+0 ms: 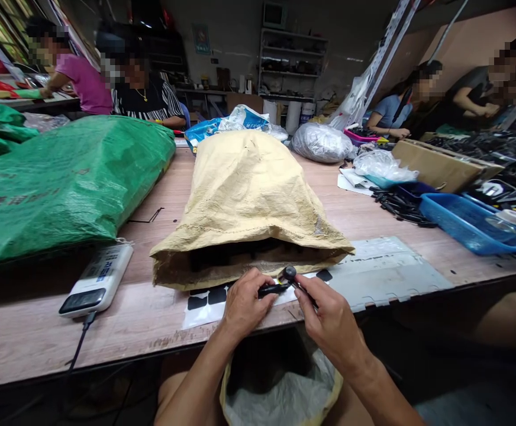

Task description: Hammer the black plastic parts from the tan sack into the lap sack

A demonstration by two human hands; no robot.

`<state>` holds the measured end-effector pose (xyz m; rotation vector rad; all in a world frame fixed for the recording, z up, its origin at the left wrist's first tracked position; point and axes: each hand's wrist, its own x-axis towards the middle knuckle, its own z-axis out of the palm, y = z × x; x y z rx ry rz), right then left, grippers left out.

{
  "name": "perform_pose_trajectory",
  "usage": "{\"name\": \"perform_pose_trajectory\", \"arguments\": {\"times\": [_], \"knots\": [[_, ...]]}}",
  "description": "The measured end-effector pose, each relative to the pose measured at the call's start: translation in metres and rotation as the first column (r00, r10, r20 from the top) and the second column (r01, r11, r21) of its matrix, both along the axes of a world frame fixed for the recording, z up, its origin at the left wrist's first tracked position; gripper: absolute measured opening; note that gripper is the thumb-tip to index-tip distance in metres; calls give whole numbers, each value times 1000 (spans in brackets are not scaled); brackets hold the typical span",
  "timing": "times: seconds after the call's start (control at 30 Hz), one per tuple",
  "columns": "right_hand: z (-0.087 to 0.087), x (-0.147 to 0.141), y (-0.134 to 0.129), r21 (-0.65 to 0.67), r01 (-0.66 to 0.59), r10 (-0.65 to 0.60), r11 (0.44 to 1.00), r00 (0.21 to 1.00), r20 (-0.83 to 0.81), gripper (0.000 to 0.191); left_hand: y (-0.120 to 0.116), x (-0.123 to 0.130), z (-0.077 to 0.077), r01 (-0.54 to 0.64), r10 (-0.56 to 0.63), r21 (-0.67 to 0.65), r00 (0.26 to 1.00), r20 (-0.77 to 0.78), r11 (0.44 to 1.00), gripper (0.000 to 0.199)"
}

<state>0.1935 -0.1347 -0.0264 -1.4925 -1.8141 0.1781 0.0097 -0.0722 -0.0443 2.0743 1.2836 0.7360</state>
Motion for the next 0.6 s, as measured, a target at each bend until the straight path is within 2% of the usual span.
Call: {"name": "perform_pose_trajectory", "arguments": {"times": [0.07, 0.2, 0.27, 0.37, 0.47, 0.6], "knots": [[2, -6, -1, 11, -21, 21, 1000, 1000, -7, 32, 0, 0, 1, 9, -9, -1, 1000, 3, 1000, 16], [0, -13, -2, -85, -61, 65, 995, 997, 47, 33, 1, 0, 3, 16, -16, 4, 1000, 15, 1000, 16], [0, -10, 0, -90, -53, 58, 995, 997, 48, 33, 0, 0, 3, 17, -17, -5, 1000, 19, 1000, 17], [1, 7, 9, -28, 5, -4, 1000, 999, 35, 32, 1, 0, 3, 12, -12, -12, 1000, 14, 1000, 16], [1, 32, 24, 2, 118, -118, 993, 987, 113, 30, 1, 0, 3, 4, -4, -11, 1000, 2, 1000, 15], [-14, 58, 42, 30, 189, -191, 982, 950, 246, 28, 1, 0, 3, 1, -2, -24, 1000, -27, 1000, 16]]}}
